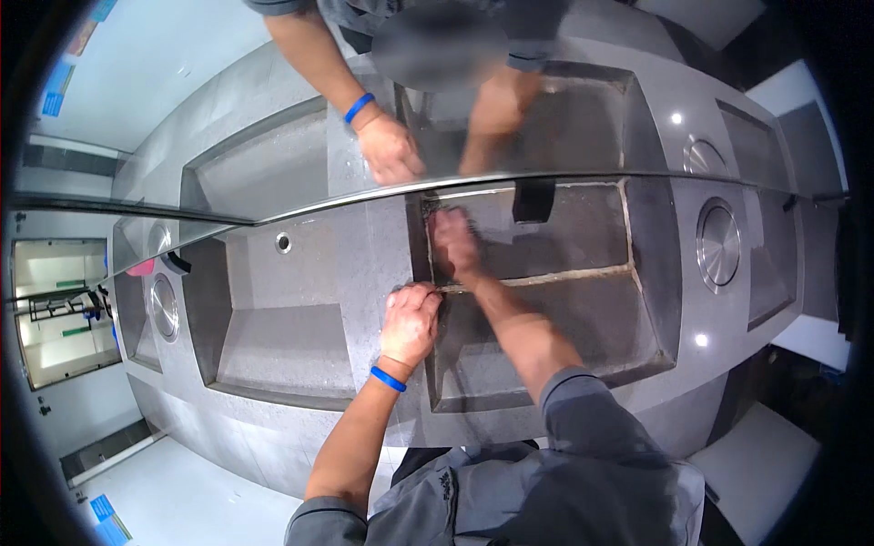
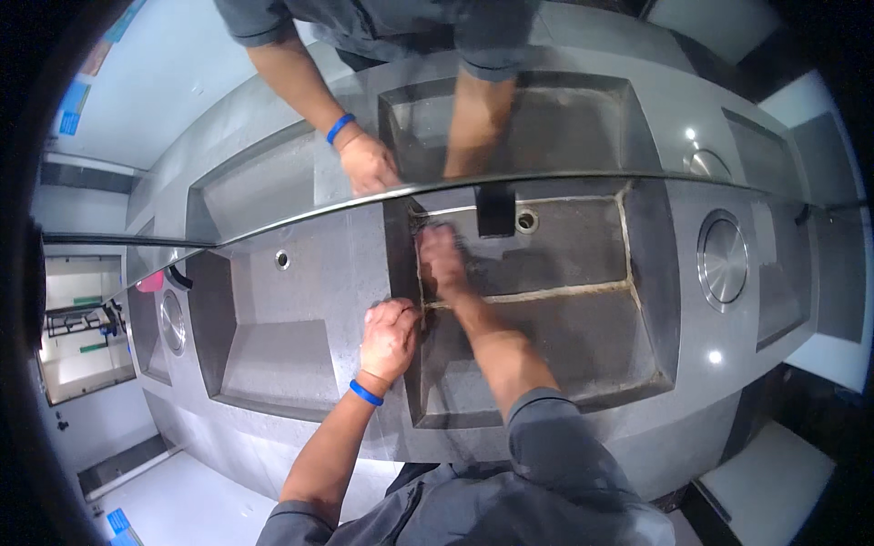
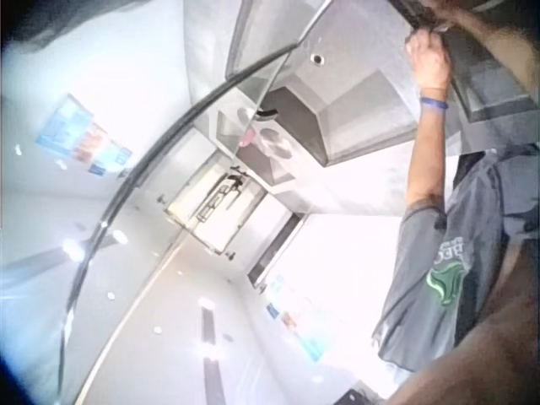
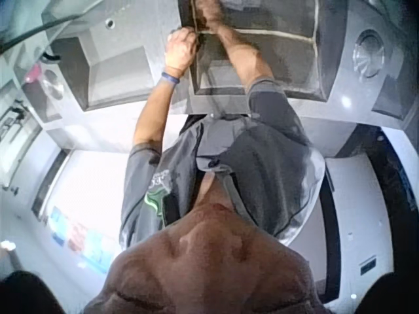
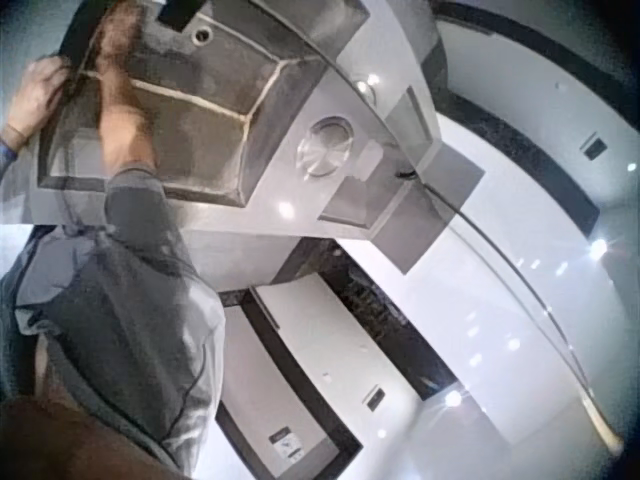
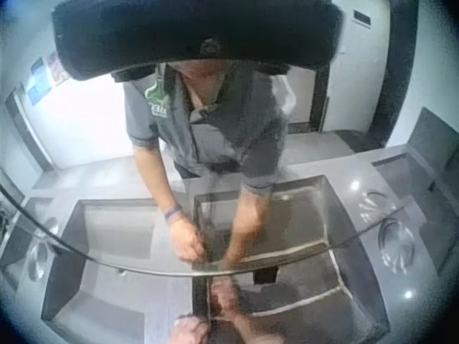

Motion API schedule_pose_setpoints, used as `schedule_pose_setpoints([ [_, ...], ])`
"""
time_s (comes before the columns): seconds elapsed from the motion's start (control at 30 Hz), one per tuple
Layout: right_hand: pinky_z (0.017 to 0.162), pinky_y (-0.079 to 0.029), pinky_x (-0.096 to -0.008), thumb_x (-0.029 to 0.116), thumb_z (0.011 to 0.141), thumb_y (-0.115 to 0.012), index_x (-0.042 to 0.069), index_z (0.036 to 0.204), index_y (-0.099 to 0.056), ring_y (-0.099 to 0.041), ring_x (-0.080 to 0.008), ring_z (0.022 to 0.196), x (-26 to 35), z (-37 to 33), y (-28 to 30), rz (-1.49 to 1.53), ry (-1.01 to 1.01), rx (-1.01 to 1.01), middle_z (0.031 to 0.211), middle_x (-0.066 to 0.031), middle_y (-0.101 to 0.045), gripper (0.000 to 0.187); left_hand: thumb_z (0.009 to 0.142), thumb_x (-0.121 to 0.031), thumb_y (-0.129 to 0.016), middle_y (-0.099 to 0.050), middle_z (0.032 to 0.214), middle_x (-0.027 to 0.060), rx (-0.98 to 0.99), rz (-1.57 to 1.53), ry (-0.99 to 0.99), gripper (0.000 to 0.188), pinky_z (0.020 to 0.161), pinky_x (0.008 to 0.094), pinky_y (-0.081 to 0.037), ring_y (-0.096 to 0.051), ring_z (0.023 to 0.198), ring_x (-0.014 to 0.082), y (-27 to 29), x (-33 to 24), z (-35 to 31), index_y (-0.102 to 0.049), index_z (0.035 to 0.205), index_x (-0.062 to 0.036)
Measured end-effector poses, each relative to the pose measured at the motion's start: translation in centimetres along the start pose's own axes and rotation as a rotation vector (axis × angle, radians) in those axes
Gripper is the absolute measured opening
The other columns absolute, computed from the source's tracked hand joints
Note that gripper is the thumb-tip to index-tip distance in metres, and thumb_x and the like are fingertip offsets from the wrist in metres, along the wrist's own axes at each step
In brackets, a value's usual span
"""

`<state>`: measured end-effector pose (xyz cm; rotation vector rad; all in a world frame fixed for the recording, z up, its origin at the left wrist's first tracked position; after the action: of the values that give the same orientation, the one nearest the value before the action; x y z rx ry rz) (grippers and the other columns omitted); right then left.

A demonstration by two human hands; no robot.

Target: Cleaning a restroom sink using a steel wool pad and a cloth.

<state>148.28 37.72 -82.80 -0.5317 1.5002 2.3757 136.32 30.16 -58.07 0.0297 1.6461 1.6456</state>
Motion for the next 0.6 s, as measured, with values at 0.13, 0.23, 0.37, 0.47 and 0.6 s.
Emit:
schedule_pose_setpoints([
  [0.13, 0.103, -0.045, -0.0403, 0.012, 0.091, -0.045, 0.010, 0.137, -0.047, -0.041, -0.0328, 0.131, -2.1, 0.8, 6.6, 1.095, 0.051, 0.432, 0.140, -0.0144, -0.046, 0.046, 0.069, -0.001, -0.063, -0.062, 0.104, 0.0082, -0.003, 0.054, 0.029, 0.025, 0.088, 0.0413, -0.042, -0.057, 0.101, 0.0286, 1.8, 1.4, -2.1, -0.066, 0.093, -0.0062],
  [0.23, 0.098, -0.048, -0.0414, 0.014, 0.092, -0.045, 0.010, 0.132, -0.052, -0.046, -0.0320, 0.127, -8.4, -0.4, 3.4, 1.089, 0.153, 0.576, 0.137, -0.0149, -0.048, 0.041, 0.068, -0.002, -0.063, -0.063, 0.102, 0.0093, -0.015, 0.062, 0.021, 0.022, 0.087, 0.0407, -0.044, -0.059, 0.097, 0.0289, 1.6, 1.4, -1.9, -0.066, 0.089, -0.0042],
  [0.37, 0.088, -0.050, -0.0396, 0.021, 0.093, -0.048, 0.008, 0.109, -0.060, -0.059, -0.0313, 0.100, -10.5, -2.2, -0.3, 0.800, -0.191, 0.353, 0.108, -0.0173, -0.060, 0.023, 0.067, -0.001, -0.064, -0.063, 0.101, 0.0082, -0.033, 0.049, -0.024, 0.020, 0.088, 0.0398, -0.043, -0.059, 0.098, 0.0277, 1.0, 0.3, -1.1, -0.066, 0.086, -0.0055],
  [0.47, 0.105, -0.040, -0.0390, 0.015, 0.090, -0.048, 0.014, 0.110, -0.066, -0.054, -0.0313, 0.116, -5.5, -7.0, 6.3, 1.442, 0.060, -0.070, 0.118, -0.0086, -0.064, 0.027, 0.068, 0.004, -0.062, -0.062, 0.098, 0.0081, -0.028, 0.005, 0.003, 0.019, 0.087, 0.0403, -0.043, -0.059, 0.098, 0.0282, 1.1, 0.8, -1.5, -0.066, 0.084, -0.0056],
  [0.6, 0.108, -0.039, -0.0393, 0.013, 0.089, -0.050, 0.017, 0.115, -0.067, -0.051, -0.0310, 0.123, -11.4, -8.8, 4.8, 1.157, 0.056, 0.538, 0.127, -0.0070, -0.061, 0.031, 0.068, 0.004, -0.062, -0.062, 0.099, 0.0084, -0.024, 0.018, 0.010, 0.019, 0.087, 0.0401, -0.043, -0.058, 0.098, 0.0285, 1.7, 1.5, -1.8, -0.065, 0.084, -0.0053],
])
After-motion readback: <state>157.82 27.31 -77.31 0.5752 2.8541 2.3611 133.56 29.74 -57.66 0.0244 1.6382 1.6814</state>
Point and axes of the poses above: each hand's wrist, its own z-axis towards the middle knuckle, its own y-axis out of the back of the hand, x = y × z, the point moved 4 cm from there along z, towards the middle knuckle
